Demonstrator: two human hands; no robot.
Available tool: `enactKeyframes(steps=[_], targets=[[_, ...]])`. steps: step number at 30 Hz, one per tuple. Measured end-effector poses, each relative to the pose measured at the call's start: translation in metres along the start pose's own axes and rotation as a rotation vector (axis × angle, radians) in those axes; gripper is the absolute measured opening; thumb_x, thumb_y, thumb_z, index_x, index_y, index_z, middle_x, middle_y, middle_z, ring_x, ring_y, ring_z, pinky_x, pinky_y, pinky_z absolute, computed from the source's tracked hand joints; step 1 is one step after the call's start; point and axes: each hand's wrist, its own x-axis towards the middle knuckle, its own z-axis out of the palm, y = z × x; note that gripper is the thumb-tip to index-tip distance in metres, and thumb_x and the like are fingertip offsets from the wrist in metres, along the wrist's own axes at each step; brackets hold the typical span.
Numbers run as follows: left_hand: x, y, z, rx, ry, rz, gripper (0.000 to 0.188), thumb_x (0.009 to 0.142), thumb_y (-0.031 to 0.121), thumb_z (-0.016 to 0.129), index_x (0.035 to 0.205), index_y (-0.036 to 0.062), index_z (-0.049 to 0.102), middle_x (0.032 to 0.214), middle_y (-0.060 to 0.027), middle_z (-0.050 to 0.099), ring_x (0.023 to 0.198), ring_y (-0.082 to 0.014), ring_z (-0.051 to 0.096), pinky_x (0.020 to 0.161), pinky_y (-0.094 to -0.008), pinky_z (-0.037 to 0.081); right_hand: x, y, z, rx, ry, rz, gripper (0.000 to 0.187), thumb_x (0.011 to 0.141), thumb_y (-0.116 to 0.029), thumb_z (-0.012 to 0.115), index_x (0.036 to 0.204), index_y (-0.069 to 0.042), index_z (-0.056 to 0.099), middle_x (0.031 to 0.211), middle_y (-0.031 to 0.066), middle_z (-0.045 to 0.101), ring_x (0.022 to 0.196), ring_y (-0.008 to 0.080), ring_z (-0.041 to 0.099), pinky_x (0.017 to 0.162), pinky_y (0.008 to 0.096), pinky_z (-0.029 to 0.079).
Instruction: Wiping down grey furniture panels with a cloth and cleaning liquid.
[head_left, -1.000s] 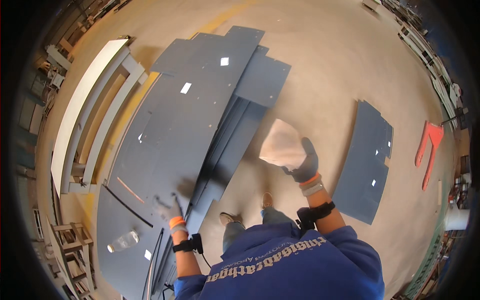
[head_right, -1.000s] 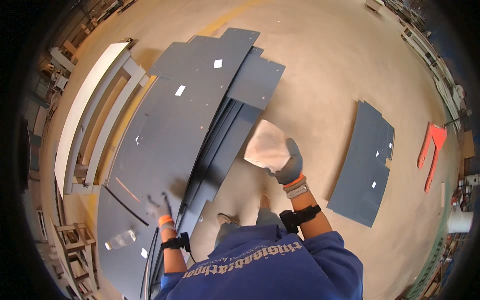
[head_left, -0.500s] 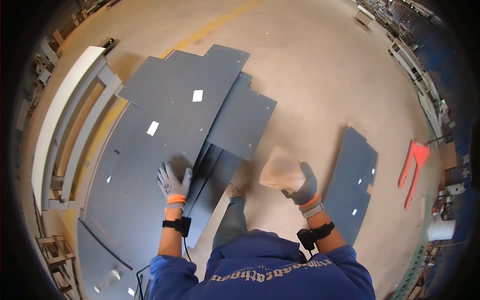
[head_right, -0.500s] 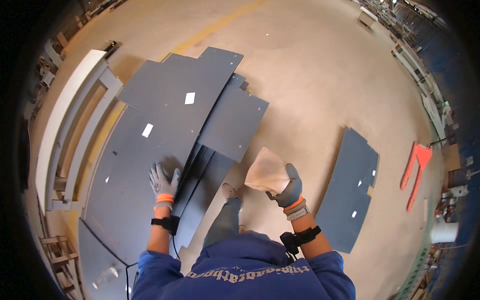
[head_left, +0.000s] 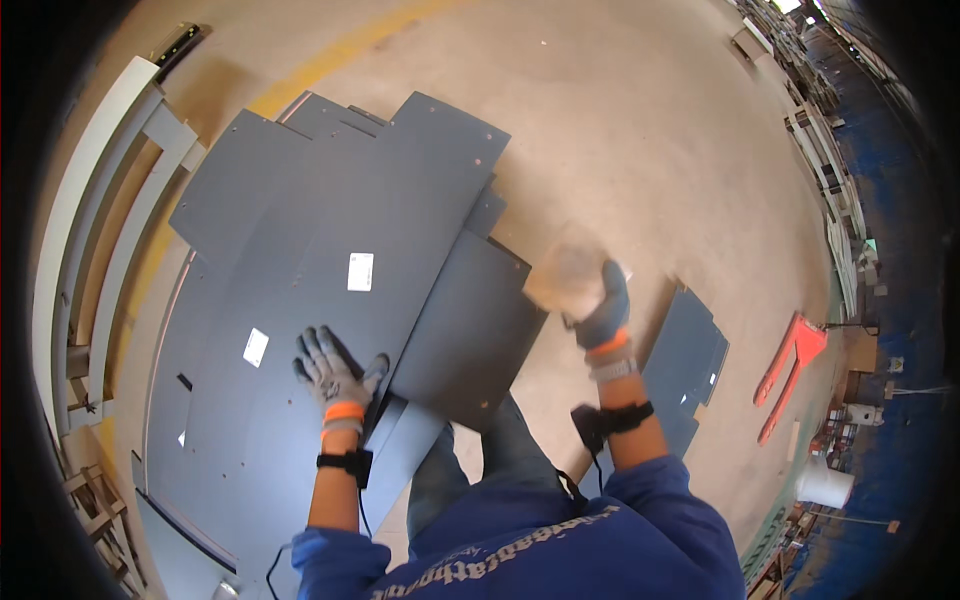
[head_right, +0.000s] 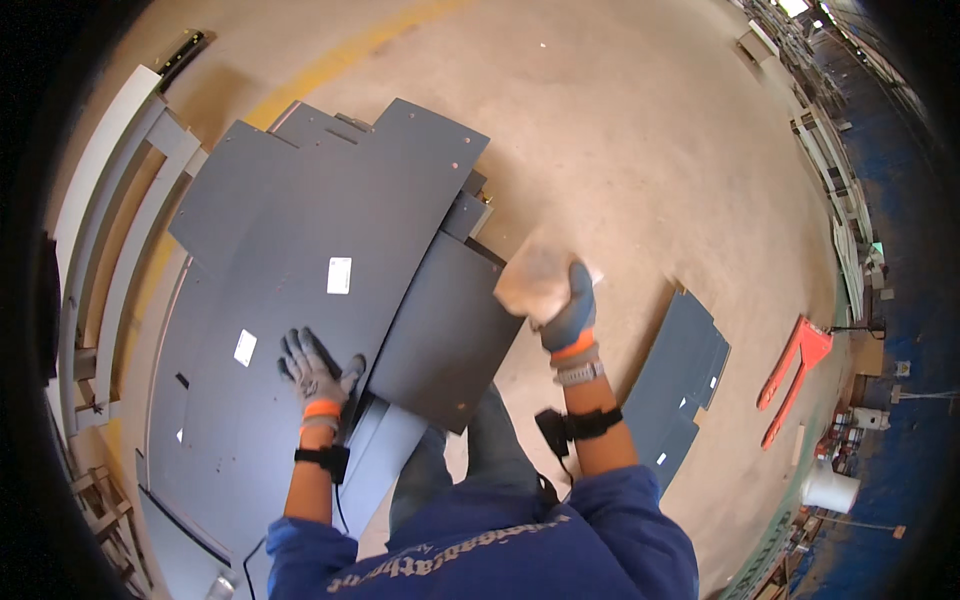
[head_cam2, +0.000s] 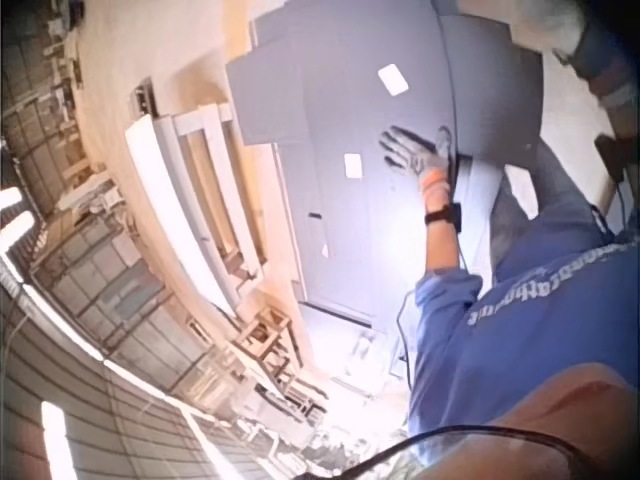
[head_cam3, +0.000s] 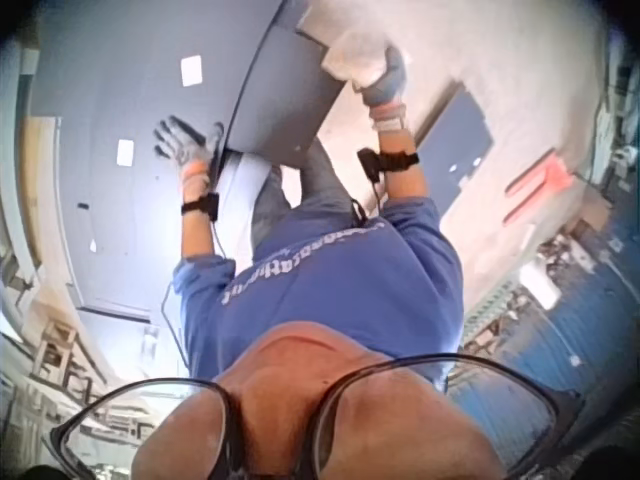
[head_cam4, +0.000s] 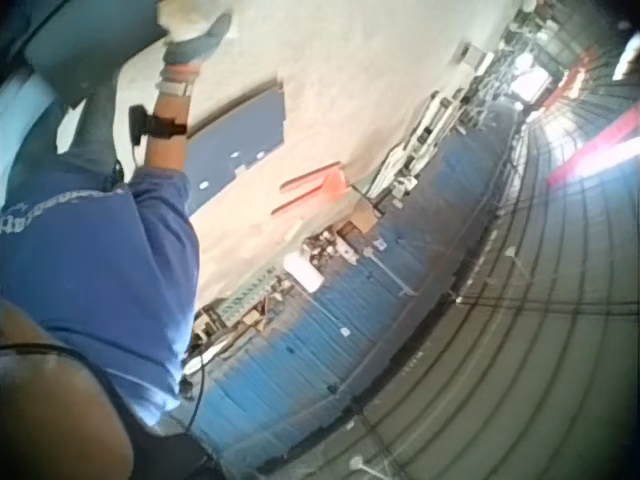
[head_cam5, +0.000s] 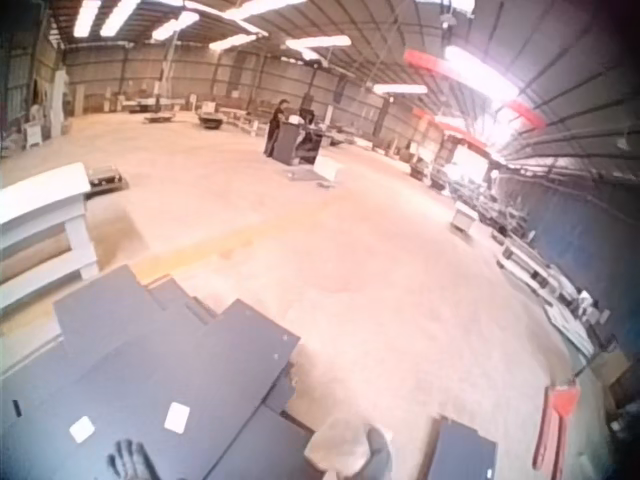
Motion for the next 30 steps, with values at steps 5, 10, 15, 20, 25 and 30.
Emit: enactKeyframes(steps=[5, 10, 15, 20, 25, 30], targets=[[0.006, 0.005, 0.002, 0.094, 0.018, 0.002, 0.118, 0.067, 0.065, 0.068, 0.150, -0.0003, 0.016, 0.155, -0.0229, 0.018, 0.146, -0.0378, 0.010, 0.118, -0.0508, 0.005, 0.182, 0.026, 0.046, -0.361, 0.336, -0.124, 0.055, 0.098, -0.040, 0.043, 0.133, 0.002, 0.047, 0.119, 0.0148, 0.060, 0.103, 0.0272, 0.059, 0.088, 0.0308, 0.048], [0.012, 0.004, 0.005, 0.121, -0.027, -0.015, 0.126, 0.058, 0.061, 0.073, 0.150, -0.0011, 0.013, 0.154, -0.0235, 0.019, 0.145, -0.0400, 0.013, 0.117, -0.0530, 0.008, 0.277, 0.089, 0.126, -1.794, -0.056, -0.498, 0.065, 0.094, -0.045, 0.044, 0.144, -0.004, 0.035, 0.146, 0.0195, 0.037, 0.139, 0.0324, 0.030, 0.113, 0.0413, 0.023], [0.015, 0.000, 0.009, 0.099, 0.013, 0.058, 0.123, 0.059, 0.063, 0.070, 0.148, -0.0033, 0.016, 0.151, -0.0264, 0.022, 0.142, -0.0460, 0.015, 0.114, -0.0589, 0.010, 0.314, 0.127, 0.205, -1.812, -0.288, -0.736, 0.065, 0.093, -0.040, 0.045, 0.149, -0.011, 0.028, 0.150, 0.0213, 0.029, 0.142, 0.0357, 0.021, 0.116, 0.0453, 0.015], [0.022, -0.003, 0.012, 0.111, 0.029, 0.077, 0.121, 0.059, 0.070, 0.066, 0.143, -0.0054, 0.023, 0.146, -0.0290, 0.028, 0.139, -0.0490, 0.020, 0.113, -0.0605, 0.011, 0.223, 0.186, 0.289, -1.859, -1.165, -0.512, 0.058, 0.091, -0.027, 0.043, 0.144, -0.005, 0.037, 0.148, 0.0179, 0.036, 0.138, 0.0327, 0.031, 0.116, 0.0418, 0.018], [0.023, -0.001, 0.001, 0.041, -0.098, -0.084, 0.119, 0.054, 0.072, 0.068, 0.136, -0.0085, 0.035, 0.143, -0.0296, 0.033, 0.138, -0.0469, 0.023, 0.113, -0.0601, 0.012, 0.195, 0.160, 0.247, -1.812, -1.268, -0.688, 0.035, 0.089, -0.021, 0.051, 0.119, -0.006, 0.060, 0.117, 0.0153, 0.062, 0.112, 0.0329, 0.058, 0.094, 0.0437, 0.046], [0.022, -0.009, 0.000, -0.033, -0.006, -0.023, 0.117, 0.055, 0.077, 0.065, 0.134, -0.0058, 0.041, 0.143, -0.0245, 0.036, 0.138, -0.0438, 0.025, 0.113, -0.0582, 0.012, 0.252, 0.137, 0.232, -1.567, -0.760, -0.734, 0.051, 0.090, -0.028, 0.054, 0.136, -0.007, 0.048, 0.136, 0.0210, 0.049, 0.127, 0.0375, 0.045, 0.110, 0.0447, 0.032]])
